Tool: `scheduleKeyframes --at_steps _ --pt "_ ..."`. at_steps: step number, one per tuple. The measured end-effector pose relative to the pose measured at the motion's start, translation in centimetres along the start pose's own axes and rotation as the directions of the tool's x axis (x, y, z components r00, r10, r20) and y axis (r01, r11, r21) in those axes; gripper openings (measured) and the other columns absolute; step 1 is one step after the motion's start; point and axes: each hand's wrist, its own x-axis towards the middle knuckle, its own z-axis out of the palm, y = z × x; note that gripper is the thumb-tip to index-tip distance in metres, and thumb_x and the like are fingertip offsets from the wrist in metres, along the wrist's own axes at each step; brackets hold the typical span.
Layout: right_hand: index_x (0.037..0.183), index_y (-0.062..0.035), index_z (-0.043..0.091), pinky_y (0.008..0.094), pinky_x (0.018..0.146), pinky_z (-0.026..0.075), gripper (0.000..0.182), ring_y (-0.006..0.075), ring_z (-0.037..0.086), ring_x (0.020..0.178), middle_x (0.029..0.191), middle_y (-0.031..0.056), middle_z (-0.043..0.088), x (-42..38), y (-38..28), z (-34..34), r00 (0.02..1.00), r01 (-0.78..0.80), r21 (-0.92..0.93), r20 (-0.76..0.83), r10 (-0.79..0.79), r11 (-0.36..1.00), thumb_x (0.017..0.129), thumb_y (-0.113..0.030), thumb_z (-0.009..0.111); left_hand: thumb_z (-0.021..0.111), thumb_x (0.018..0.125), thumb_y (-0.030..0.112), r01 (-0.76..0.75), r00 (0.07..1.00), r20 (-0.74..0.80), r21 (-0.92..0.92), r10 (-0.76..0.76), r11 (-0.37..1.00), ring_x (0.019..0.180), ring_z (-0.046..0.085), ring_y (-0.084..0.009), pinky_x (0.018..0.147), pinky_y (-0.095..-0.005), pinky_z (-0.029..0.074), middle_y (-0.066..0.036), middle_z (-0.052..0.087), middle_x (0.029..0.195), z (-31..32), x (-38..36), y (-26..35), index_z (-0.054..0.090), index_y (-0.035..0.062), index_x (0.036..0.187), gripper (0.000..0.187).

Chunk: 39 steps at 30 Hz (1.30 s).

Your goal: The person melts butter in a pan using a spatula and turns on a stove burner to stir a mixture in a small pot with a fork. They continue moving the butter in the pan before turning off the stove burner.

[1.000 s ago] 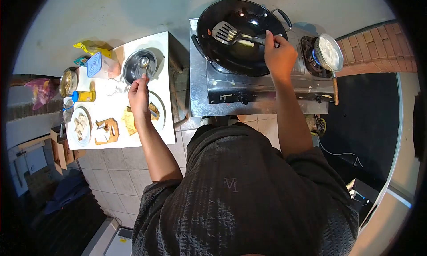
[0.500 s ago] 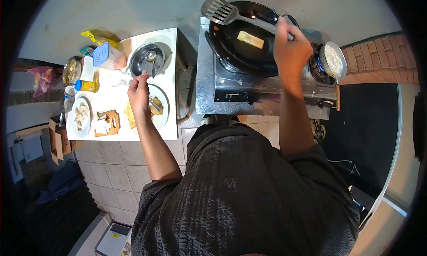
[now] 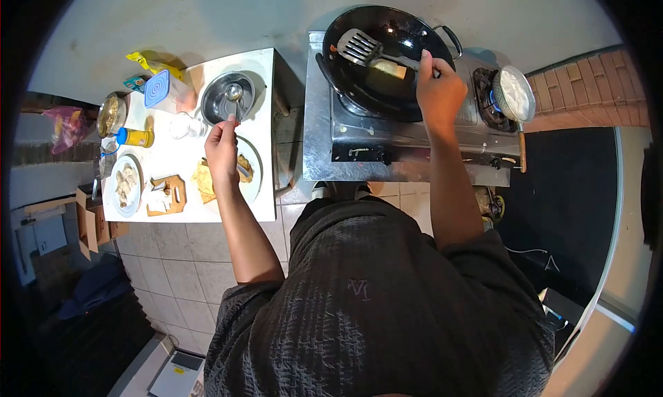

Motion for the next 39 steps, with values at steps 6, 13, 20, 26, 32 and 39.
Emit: scheduleKeyframes --at_steps 6,13,20,26,32,39 --pt "0.062 -0.0037 0.061 0.0335 0.044 0.040 0.030 0.0306 0.053 0.044 0.050 0.0129 0.052 0.1 -1.5 -0.5 0.999 0.003 0.018 0.044 -0.003 1.000 0.082 -0.027 0.061 0.060 0.086 0.025 -0.012 1.000 0.012 -0.001 0.012 1.000 0.050 0.029 -0.0012 0.046 -0.0183 0.020 0.009 0.039 0.057 -0.3 -0.3 0.3 0.060 0.0054 0.076 0.022" --pt "0.072 -0.0052 0.066 0.0321 0.046 0.042 0.023 0.0278 0.056 0.047 0.055 0.0128 0.058 0.9 -12.6 1.5 0.961 0.276 0.306 -0.111 -0.254 0.911 0.079 -0.027 0.064 0.059 0.087 0.024 -0.043 0.996 -0.081 -0.020 0.041 0.999 0.050 0.029 -0.0013 0.046 -0.0189 0.019 0.008 0.039 0.056 -1.9 -0.4 1.1 0.060 0.0039 0.076 0.023" --pt "0.071 -0.0053 0.067 0.0326 0.046 0.043 0.018 0.0300 0.056 0.048 0.054 0.0120 0.057 -1.0 -14.2 3.8 0.954 0.290 0.427 -0.063 -0.292 0.857 0.077 -0.023 0.066 0.059 0.086 0.023 -0.005 0.998 -0.056 -0.034 0.003 0.999 0.049 0.027 -0.0016 0.046 -0.0189 0.019 0.008 0.040 0.055 -4.8 -1.3 0.2 0.055 0.0062 0.067 0.026" --pt "0.072 -0.0015 0.067 0.0247 0.047 0.043 0.027 0.0140 0.059 0.046 0.053 0.0082 0.060 0.8 -11.8 0.6 0.991 -0.077 0.414 0.132 0.024 0.907 0.079 -0.028 0.066 0.060 0.086 0.022 -0.059 0.973 -0.225 -0.035 0.050 0.998 0.045 0.026 -0.0001 0.042 -0.0186 0.016 0.009 0.037 0.052 -7.6 -0.8 0.0 0.053 0.0081 0.065 0.026" --pt "0.083 0.0004 0.065 0.0176 0.046 0.036 0.029 0.0049 0.046 0.050 0.061 0.0026 0.058 3.3 -2.3 -1.3 0.833 -0.550 0.528 0.400 0.381 0.647 0.080 -0.028 0.066 0.059 0.086 0.023 -0.026 0.996 -0.087 -0.007 0.025 1.000 0.046 0.027 -0.0012 0.044 -0.0190 0.018 0.009 0.037 0.052 -3.6 -0.7 -0.1 0.055 0.0071 0.069 0.024" --pt "0.091 0.0043 0.062 0.0186 0.053 0.043 0.030 0.0076 0.053 0.057 0.073 0.0087 0.065 2.7 6.3 -6.4 0.596 -0.798 0.427 0.666 0.449 0.426 0.082 -0.024 0.065 0.060 0.085 0.024 -0.038 0.993 0.120 0.111 0.024 0.993 0.051 0.030 -0.0022 0.048 -0.0195 0.021 0.009 0.038 0.056 4.4 -0.5 0.0 0.058 0.0065 0.073 0.022"
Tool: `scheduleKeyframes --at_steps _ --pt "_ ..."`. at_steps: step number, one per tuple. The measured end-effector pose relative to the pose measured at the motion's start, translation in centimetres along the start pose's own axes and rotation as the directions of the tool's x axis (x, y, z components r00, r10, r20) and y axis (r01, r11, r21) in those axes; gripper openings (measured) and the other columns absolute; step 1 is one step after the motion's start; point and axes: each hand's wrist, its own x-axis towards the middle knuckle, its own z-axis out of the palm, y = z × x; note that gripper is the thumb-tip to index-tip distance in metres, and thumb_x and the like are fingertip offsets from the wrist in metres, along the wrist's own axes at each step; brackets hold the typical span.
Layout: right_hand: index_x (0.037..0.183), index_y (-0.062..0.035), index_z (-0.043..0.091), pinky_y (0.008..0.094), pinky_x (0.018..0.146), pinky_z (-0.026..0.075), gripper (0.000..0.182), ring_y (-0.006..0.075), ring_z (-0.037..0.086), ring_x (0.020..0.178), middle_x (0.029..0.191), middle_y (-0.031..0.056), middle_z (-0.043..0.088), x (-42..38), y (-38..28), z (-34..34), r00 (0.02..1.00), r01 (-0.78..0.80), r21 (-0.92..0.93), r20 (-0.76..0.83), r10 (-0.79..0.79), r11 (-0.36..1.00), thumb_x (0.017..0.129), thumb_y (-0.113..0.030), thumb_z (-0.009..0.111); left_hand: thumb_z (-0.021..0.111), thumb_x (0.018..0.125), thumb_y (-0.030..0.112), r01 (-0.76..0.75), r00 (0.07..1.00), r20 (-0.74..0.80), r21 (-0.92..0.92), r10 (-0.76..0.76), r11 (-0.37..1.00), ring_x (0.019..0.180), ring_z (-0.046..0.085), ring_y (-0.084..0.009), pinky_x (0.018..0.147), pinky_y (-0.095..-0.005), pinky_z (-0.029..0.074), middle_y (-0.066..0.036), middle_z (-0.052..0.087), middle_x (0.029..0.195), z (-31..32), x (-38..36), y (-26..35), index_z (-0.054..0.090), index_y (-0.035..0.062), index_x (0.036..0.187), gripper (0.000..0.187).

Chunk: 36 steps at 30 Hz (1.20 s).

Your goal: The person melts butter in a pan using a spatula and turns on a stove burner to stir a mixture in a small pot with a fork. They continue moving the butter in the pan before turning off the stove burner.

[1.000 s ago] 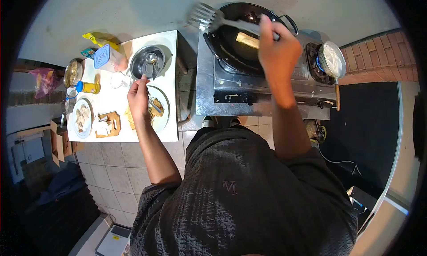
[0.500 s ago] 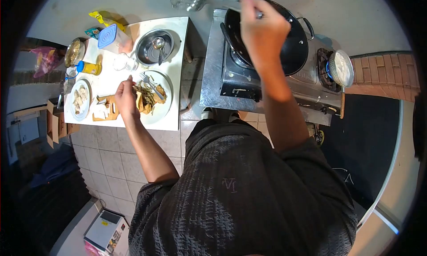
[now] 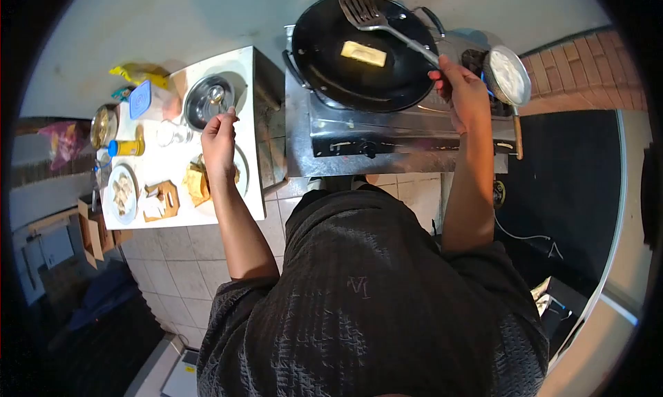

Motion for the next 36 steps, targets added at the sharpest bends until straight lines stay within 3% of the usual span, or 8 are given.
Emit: scheduleKeyframes --at_steps 3,5,7,8,11,21,27,36 --pt "0.095 0.0055 0.062 0.0193 0.057 0.046 0.031 0.0080 0.058 0.060 0.072 0.0080 0.065 -0.2 1.5 -1.7 0.964 0.234 -0.242 -0.069 -0.257 0.942 0.082 -0.023 0.065 0.059 0.085 0.023 -0.021 0.997 0.069 0.034 0.019 0.999 0.054 0.032 -0.0027 0.050 -0.0195 0.024 0.008 0.041 0.059 2.7 0.8 0.6 0.060 0.0063 0.074 0.020" --pt "0.099 0.0033 0.063 0.0254 0.058 0.049 0.030 0.0177 0.063 0.059 0.071 0.0126 0.066 -0.3 1.9 -1.8 0.931 0.273 -0.391 -0.122 -0.344 0.879 0.082 -0.022 0.065 0.060 0.085 0.023 -0.034 0.991 0.132 0.016 0.032 0.999 0.056 0.034 -0.0026 0.051 -0.0196 0.025 0.008 0.045 0.062 4.2 1.6 0.5 0.060 0.0048 0.076 0.021" --pt "0.098 -0.0006 0.064 0.0327 0.061 0.050 0.026 0.0303 0.064 0.062 0.072 0.0193 0.064 -0.4 1.7 -1.3 0.801 0.360 -0.792 -0.007 -0.598 0.493 0.080 -0.020 0.064 0.061 0.085 0.024 -0.032 0.987 0.162 0.064 0.021 0.997 0.059 0.037 -0.0031 0.054 -0.0194 0.028 0.006 0.047 0.065 5.6 1.7 1.0 0.061 0.0039 0.077 0.022" --pt "0.096 -0.0041 0.066 0.0383 0.064 0.050 0.024 0.0373 0.061 0.067 0.074 0.0223 0.062 -0.6 1.5 -0.8 0.809 0.314 -0.826 -0.025 -0.588 0.468 0.079 -0.020 0.064 0.062 0.085 0.025 -0.056 0.984 0.173 0.066 0.044 0.996 0.062 0.039 -0.0039 0.057 -0.0195 0.031 0.006 0.049 0.067 6.3 1.6 1.3 0.061 0.0035 0.078 0.023" --pt "0.094 -0.0040 0.066 0.0399 0.066 0.049 0.023 0.0369 0.062 0.068 0.073 0.0212 0.062 1.9 3.3 -0.6 0.685 0.455 -0.811 0.055 -0.727 0.367 0.079 -0.021 0.064 0.061 0.085 0.025 -0.064 0.975 0.219 0.080 0.045 0.995 0.066 0.042 -0.0051 0.062 -0.0198 0.034 0.004 0.053 0.071 6.8 2.3 1.0 0.061 0.0030 0.078 0.023" --pt "0.090 -0.0036 0.067 0.0372 0.066 0.049 0.024 0.0338 0.062 0.068 0.077 0.0201 0.063 4.2 -0.7 0.1 0.809 0.365 -0.886 0.149 -0.569 0.286 0.079 -0.024 0.062 0.060 0.086 0.027 -0.049 0.957 0.289 0.078 0.024 0.996 0.052 0.030 -0.0009 0.047 -0.0187 0.021 0.010 0.040 0.059 7.2 3.7 2.1 0.062 0.0054 0.080 0.023" --pt "0.090 -0.0057 0.068 0.0361 0.072 0.049 0.024 0.0342 0.063 0.076 0.078 0.0192 0.064 4.7 -0.8 -0.5 0.944 0.175 -0.851 0.002 -0.330 0.496 0.076 -0.025 0.063 0.061 0.086 0.030 -0.007 0.946 0.325 0.057 -0.012 0.998 0.056 0.033 -0.0015 0.051 -0.0182 0.024 0.008 0.046 0.064 7.7 4.4 1.5 0.063 0.0038 0.080 0.027" --pt "0.090 -0.0022 0.067 0.0343 0.067 0.049 0.025 0.0330 0.064 0.072 0.078 0.0195 0.064 1.4 -3.1 0.0 0.923 0.331 -0.768 0.143 -0.357 0.548 0.078 -0.024 0.063 0.060 0.086 0.025 -0.055 0.975 0.215 0.040 0.045 0.998 0.065 0.041 -0.0051 0.061 -0.0199 0.034 0.003 0.052 0.069 8.6 3.0 1.7 0.061 0.0020 0.076 0.026"
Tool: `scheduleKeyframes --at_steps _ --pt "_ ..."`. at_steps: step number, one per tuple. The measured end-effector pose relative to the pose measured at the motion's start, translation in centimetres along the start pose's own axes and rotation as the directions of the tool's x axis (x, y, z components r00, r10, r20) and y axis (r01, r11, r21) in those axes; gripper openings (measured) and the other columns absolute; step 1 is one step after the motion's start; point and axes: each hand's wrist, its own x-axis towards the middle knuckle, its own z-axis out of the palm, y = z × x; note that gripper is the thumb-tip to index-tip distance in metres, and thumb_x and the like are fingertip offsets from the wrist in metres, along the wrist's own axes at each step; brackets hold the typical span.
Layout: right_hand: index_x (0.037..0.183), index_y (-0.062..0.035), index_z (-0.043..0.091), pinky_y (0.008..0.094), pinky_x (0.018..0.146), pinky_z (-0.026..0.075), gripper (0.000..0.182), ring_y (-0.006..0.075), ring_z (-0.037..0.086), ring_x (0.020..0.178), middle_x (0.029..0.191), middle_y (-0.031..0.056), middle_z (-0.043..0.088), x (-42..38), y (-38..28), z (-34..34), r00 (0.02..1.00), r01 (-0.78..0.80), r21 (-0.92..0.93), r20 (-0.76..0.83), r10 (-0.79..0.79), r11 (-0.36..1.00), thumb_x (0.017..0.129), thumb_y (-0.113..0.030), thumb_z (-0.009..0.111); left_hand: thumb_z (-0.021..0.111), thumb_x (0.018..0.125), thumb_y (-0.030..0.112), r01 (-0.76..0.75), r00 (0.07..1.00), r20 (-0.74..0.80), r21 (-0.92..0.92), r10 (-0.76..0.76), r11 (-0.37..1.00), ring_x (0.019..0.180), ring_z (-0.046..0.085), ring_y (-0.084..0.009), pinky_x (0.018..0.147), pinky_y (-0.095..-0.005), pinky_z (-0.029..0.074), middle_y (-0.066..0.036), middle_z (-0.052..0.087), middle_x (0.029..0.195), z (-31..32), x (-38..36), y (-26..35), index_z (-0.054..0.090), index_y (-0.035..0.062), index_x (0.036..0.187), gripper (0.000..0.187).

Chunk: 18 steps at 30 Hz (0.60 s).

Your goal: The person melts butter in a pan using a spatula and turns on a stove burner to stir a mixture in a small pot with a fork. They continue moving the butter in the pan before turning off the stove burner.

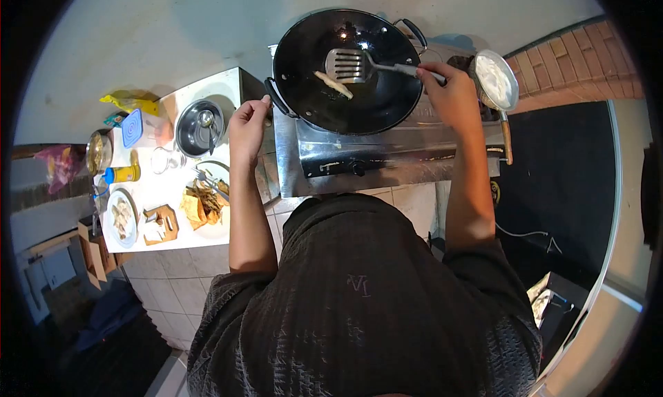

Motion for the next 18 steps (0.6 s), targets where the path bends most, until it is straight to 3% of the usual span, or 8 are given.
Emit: scheduleKeyframes --at_steps 5,8,11,13,15,18 --pt "0.090 -0.0023 0.067 0.0317 0.062 0.048 0.024 0.0298 0.063 0.065 0.074 0.0186 0.064 -0.7 0.5 0.5 0.986 0.168 0.029 -0.017 -0.168 0.985 0.079 -0.023 0.063 0.060 0.086 0.023 0.009 0.997 -0.079 0.060 -0.004 0.998 0.065 0.041 -0.0045 0.060 -0.0194 0.033 0.004 0.053 0.069 0.7 -1.2 0.3 0.061 0.0024 0.077 0.023" --pt "0.089 -0.0017 0.067 0.0290 0.058 0.047 0.023 0.0263 0.062 0.059 0.070 0.0174 0.063 -0.7 1.0 1.0 0.993 0.118 0.049 0.026 -0.119 0.992 0.079 -0.022 0.063 0.061 0.086 0.023 0.029 0.995 -0.092 0.026 -0.027 0.999 0.065 0.041 -0.0043 0.060 -0.0192 0.033 0.004 0.053 0.069 0.4 -1.9 -0.4 0.061 0.0025 0.078 0.022" --pt "0.089 -0.0011 0.067 0.0271 0.055 0.045 0.023 0.0208 0.061 0.055 0.067 0.0160 0.063 -0.5 2.0 2.0 0.989 0.128 0.210 0.040 -0.140 0.969 0.079 -0.022 0.063 0.062 0.085 0.024 0.040 0.990 -0.139 0.007 -0.039 0.999 0.065 0.042 -0.0045 0.060 -0.0194 0.033 0.004 0.053 0.069 0.5 -3.1 -0.6 0.062 0.0023 0.079 0.023" --pt "0.091 -0.0011 0.066 0.0264 0.052 0.044 0.023 0.0159 0.058 0.051 0.066 0.0151 0.063 -0.9 1.5 2.2 0.997 0.053 0.303 0.041 -0.068 0.952 0.080 -0.021 0.063 0.062 0.085 0.024 0.069 0.981 -0.182 0.015 -0.065 0.998 0.065 0.042 -0.0045 0.060 -0.0194 0.033 0.004 0.053 0.069 0.5 -3.8 -0.8 0.062 0.0020 0.079 0.023" --pt "0.091 -0.0017 0.066 0.0262 0.052 0.044 0.023 0.0150 0.059 0.052 0.067 0.0149 0.063 -0.9 1.6 2.7 0.994 0.073 0.304 0.055 -0.094 0.950 0.080 -0.021 0.062 0.061 0.086 0.025 0.069 0.971 -0.231 0.042 -0.058 0.997 0.055 0.030 -0.0010 0.049 -0.0176 0.022 0.010 0.043 0.062 0.4 -4.5 -1.3 0.061 0.0079 0.076 0.020" --pt "0.092 -0.0029 0.066 0.0266 0.052 0.044 0.022 0.0155 0.059 0.052 0.067 0.0145 0.063 -1.3 1.5 2.9 0.989 0.102 0.251 0.077 -0.124 0.963 0.080 -0.021 0.062 0.061 0.086 0.026 0.082 0.963 -0.258 0.035 -0.071 0.996 0.054 0.031 -0.0009 0.049 -0.0171 0.023 0.010 0.043 0.062 0.0 -5.2 -1.8 0.061 0.0076 0.077 0.020"
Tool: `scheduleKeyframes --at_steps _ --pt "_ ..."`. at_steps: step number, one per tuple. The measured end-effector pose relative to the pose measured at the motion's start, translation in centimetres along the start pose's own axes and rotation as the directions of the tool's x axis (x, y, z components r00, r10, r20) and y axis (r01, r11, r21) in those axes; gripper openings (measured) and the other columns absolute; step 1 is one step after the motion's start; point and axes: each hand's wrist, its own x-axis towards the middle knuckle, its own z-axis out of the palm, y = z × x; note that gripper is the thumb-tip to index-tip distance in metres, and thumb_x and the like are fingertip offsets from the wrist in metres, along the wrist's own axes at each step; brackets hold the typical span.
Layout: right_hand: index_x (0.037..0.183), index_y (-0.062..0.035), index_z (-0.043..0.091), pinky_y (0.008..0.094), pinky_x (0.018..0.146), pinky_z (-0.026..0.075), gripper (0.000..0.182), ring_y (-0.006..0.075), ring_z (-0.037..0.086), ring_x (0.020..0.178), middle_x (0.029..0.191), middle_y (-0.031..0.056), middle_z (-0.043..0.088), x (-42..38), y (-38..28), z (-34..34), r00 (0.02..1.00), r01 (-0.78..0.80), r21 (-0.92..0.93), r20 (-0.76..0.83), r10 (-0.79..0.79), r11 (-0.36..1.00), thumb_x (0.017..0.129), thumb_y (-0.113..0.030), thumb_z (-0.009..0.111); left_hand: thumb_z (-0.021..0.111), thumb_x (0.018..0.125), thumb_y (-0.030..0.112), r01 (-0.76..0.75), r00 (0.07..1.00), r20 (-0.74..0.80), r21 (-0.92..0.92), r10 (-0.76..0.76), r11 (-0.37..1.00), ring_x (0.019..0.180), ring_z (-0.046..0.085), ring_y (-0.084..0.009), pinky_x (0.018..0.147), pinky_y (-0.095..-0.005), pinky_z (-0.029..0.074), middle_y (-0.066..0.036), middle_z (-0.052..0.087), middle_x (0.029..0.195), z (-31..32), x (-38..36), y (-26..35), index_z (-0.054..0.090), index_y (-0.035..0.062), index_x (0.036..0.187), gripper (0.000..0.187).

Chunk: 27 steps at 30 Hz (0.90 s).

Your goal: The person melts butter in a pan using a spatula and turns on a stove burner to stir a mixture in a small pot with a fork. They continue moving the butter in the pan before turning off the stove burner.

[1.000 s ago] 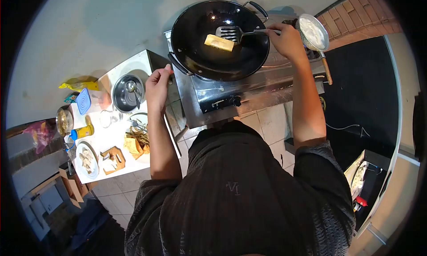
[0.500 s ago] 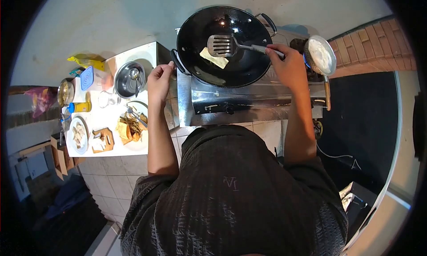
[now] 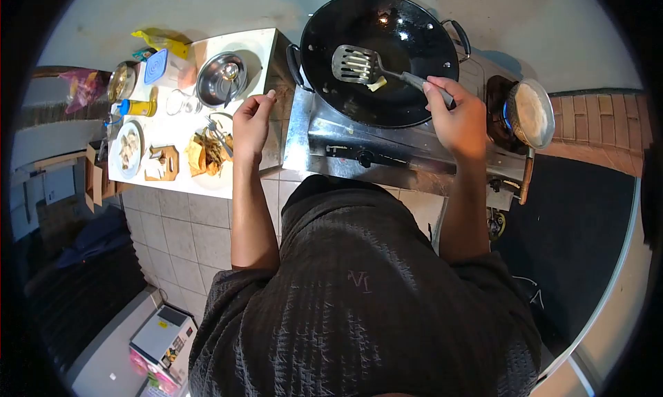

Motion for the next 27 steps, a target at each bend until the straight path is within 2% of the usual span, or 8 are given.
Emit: scheduleKeyframes --at_steps 7,11,13,15,17,20,23,27 --pt "0.089 -0.0034 0.067 0.0302 0.053 0.046 0.019 0.0221 0.057 0.049 0.066 0.0153 0.063 -0.3 -0.9 0.4 0.974 0.155 -0.342 -0.103 -0.201 0.927 0.080 -0.020 0.064 0.062 0.085 0.025 0.012 1.000 0.017 -0.010 -0.012 1.000 0.067 0.044 -0.0045 0.062 -0.0192 0.035 0.002 0.056 0.071 -0.9 0.7 0.4 0.062 0.0011 0.080 0.024" --pt "0.089 -0.0019 0.066 0.0284 0.052 0.045 0.020 0.0173 0.057 0.050 0.063 0.0150 0.061 -0.6 -1.5 0.1 0.979 0.078 -0.285 -0.161 -0.128 0.955 0.080 -0.020 0.064 0.061 0.086 0.024 0.006 0.997 0.071 -0.022 -0.004 1.000 0.067 0.045 -0.0045 0.062 -0.0191 0.035 0.002 0.056 0.071 -1.2 1.2 1.1 0.062 0.0011 0.080 0.024" --pt "0.089 -0.0008 0.066 0.0258 0.052 0.044 0.021 0.0111 0.056 0.051 0.059 0.0111 0.061 -0.5 -1.0 0.0 0.970 -0.062 -0.085 -0.241 0.040 0.995 0.081 -0.020 0.064 0.061 0.086 0.024 -0.006 0.996 0.090 -0.030 0.009 1.000 0.066 0.045 -0.0044 0.062 -0.0192 0.035 0.002 0.056 0.071 -1.3 1.4 1.0 0.062 0.0011 0.080 0.023" --pt "0.088 -0.0006 0.066 0.0222 0.052 0.042 0.021 0.0062 0.054 0.055 0.061 0.0049 0.060 -0.5 -0.9 0.1 0.955 -0.061 -0.019 -0.293 0.053 0.998 0.082 -0.020 0.065 0.060 0.086 0.023 -0.014 0.992 0.121 -0.044 0.019 0.999 0.066 0.045 -0.0044 0.061 -0.0193 0.035 0.003 0.056 0.071 -1.4 1.8 0.9 0.062 0.0013 0.079 0.023" --pt "0.089 -0.0013 0.066 0.0191 0.051 0.039 0.020 0.0052 0.051 0.055 0.064 0.0006 0.058 -0.8 -0.4 0.3 0.901 -0.124 0.482 -0.310 0.302 0.867 0.083 -0.020 0.064 0.060 0.086 0.023 0.003 0.990 0.142 -0.031 0.002 1.000 0.066 0.045 -0.0047 0.062 -0.0196 0.036 0.002 0.057 0.072 -1.4 2.4 0.8 0.062 0.0011 0.079 0.023" --pt "0.090 -0.0021 0.064 0.0176 0.052 0.036 0.019 0.0040 0.047 0.056 0.065 -0.0010 0.056 -1.4 0.6 0.9 0.836 -0.144 0.683 -0.304 0.457 0.717 0.084 -0.020 0.063 0.061 0.086 0.024 -0.009 0.984 0.180 -0.024 0.013 1.000 0.067 0.046 -0.0053 0.062 -0.0200 0.036 0.001 0.058 0.073 -0.9 3.1 1.0 0.062 0.0007 0.080 0.024" --pt "0.089 -0.0024 0.064 0.0180 0.052 0.036 0.018 0.0038 0.046 0.056 0.064 -0.0017 0.054 -2.3 0.9 1.6 0.808 -0.168 0.748 -0.269 0.525 0.642 0.084 -0.019 0.064 0.060 0.086 0.027 -0.014 0.980 0.198 -0.037 0.021 0.999 0.068 0.046 -0.0059 0.064 -0.0201 0.036 0.001 0.057 0.072 -0.1 3.9 1.4 0.062 0.0003 0.079 0.028" --pt "0.093 -0.0021 0.063 0.0170 0.054 0.038 0.019 0.0029 0.047 0.060 0.069 -0.0019 0.055 -3.2 -0.6 2.5 0.830 -0.111 0.596 -0.384 0.404 0.796 0.086 -0.020 0.062 0.058 0.087 0.031 0.030 0.975 0.220 -0.041 -0.020 0.999 0.069 0.045 -0.0066 0.066 -0.0204 0.036 0.001 0.055 0.072 0.4 4.6 2.3 0.062 -0.0003 0.076 0.033"
